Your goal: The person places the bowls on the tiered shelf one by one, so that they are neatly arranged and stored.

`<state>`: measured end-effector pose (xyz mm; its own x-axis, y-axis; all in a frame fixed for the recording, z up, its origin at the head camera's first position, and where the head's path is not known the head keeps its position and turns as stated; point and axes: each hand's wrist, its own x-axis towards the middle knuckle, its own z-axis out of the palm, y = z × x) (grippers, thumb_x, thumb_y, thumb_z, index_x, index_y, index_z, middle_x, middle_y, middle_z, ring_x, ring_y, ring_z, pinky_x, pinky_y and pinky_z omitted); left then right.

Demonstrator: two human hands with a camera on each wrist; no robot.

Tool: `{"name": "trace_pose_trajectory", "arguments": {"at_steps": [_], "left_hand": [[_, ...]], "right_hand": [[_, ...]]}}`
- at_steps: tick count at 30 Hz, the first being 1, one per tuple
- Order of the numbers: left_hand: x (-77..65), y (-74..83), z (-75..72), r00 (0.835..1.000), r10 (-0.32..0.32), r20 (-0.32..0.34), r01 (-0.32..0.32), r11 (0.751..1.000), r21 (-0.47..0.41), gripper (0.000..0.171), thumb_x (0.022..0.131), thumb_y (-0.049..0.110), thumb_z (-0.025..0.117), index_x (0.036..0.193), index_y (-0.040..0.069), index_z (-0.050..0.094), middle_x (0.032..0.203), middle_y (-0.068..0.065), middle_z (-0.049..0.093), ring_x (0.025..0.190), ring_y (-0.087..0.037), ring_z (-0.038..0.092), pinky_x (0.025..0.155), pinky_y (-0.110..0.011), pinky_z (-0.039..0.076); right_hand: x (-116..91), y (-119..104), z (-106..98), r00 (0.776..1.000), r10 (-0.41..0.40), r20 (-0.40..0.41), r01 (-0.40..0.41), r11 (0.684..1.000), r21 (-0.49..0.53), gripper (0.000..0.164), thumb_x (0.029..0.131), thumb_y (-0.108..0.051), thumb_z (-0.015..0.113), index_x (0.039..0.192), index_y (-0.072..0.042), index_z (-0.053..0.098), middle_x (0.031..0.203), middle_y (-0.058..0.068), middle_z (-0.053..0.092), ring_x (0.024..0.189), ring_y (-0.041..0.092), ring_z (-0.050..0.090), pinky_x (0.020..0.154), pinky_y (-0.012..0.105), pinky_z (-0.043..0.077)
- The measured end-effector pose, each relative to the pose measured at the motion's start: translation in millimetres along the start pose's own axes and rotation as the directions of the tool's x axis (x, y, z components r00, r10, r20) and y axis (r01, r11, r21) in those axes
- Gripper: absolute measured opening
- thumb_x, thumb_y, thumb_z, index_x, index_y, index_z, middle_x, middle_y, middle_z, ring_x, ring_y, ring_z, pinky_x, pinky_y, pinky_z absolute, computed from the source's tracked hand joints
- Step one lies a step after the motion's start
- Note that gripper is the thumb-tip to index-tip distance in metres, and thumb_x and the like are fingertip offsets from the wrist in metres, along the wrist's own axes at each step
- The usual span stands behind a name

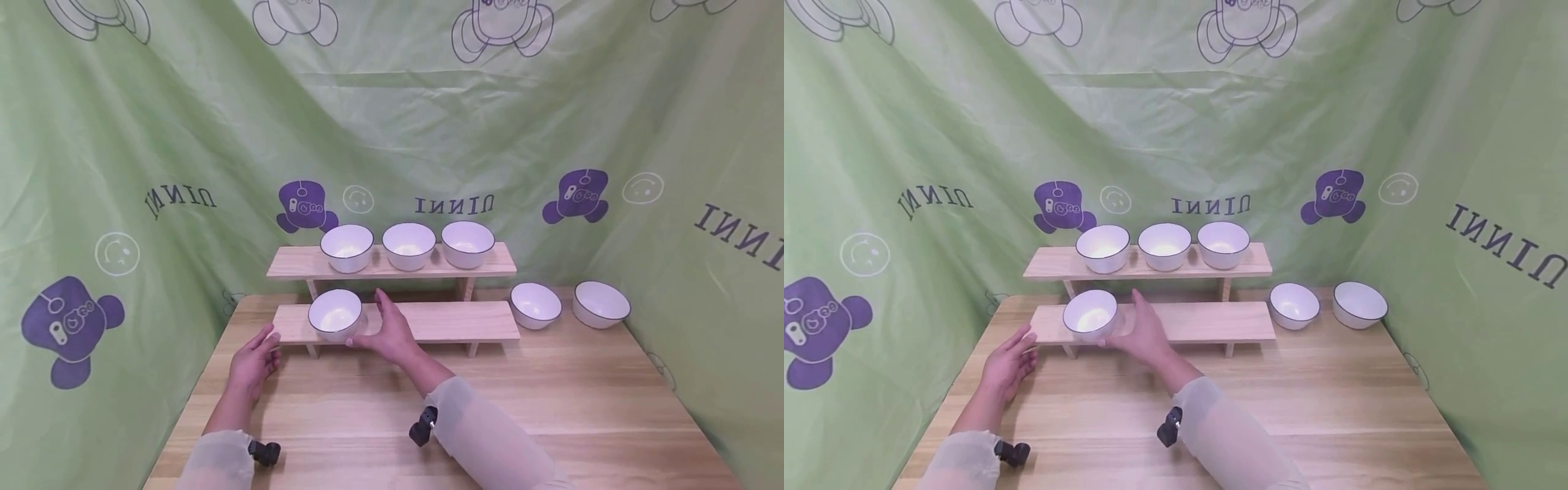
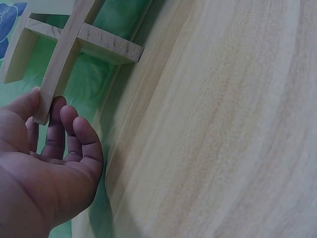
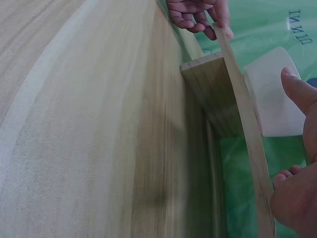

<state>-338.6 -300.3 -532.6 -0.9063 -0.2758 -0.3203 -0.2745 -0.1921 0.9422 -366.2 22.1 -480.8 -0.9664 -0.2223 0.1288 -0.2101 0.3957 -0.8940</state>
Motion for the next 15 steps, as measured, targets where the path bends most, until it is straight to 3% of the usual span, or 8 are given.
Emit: {"name": "trace_pose_trajectory", "arguments": {"at_steps": [9, 15], "left_hand": [[-1.2, 0.8, 0.6, 1.000, 0.012, 0.013, -0.012, 1.000, -0.001, 0.072, 0.094, 0.038, 0.079, 0.157, 0.024, 0.047, 0.101, 0.010, 0.066, 0.090, -0.012, 0.065, 0.082, -0.027, 0.060], [-1.6, 0.5, -0.2, 1.000, 0.015, 0.015, -0.015, 1.000, -0.014, 0.072, 0.094, 0.038, 0.079, 0.157, 0.023, 0.047, 0.100, 0.011, 0.066, 0.086, -0.010, 0.065, 0.081, -0.025, 0.060]], "right_hand": [[0, 4, -12, 0.999, -0.003, -0.044, 0.004, 1.000, 0.015, 0.126, 0.067, -0.036, 0.100, 0.164, -0.009, 0.025, 0.164, 0.011, 0.038, 0.150, 0.029, 0.038, 0.120, 0.042, 0.037], [-3, 7, -16, 0.998, 0.011, -0.057, -0.011, 1.000, 0.004, 0.119, 0.072, -0.038, 0.097, 0.164, -0.011, 0.027, 0.164, 0.009, 0.038, 0.150, 0.029, 0.038, 0.120, 0.043, 0.037]]}}
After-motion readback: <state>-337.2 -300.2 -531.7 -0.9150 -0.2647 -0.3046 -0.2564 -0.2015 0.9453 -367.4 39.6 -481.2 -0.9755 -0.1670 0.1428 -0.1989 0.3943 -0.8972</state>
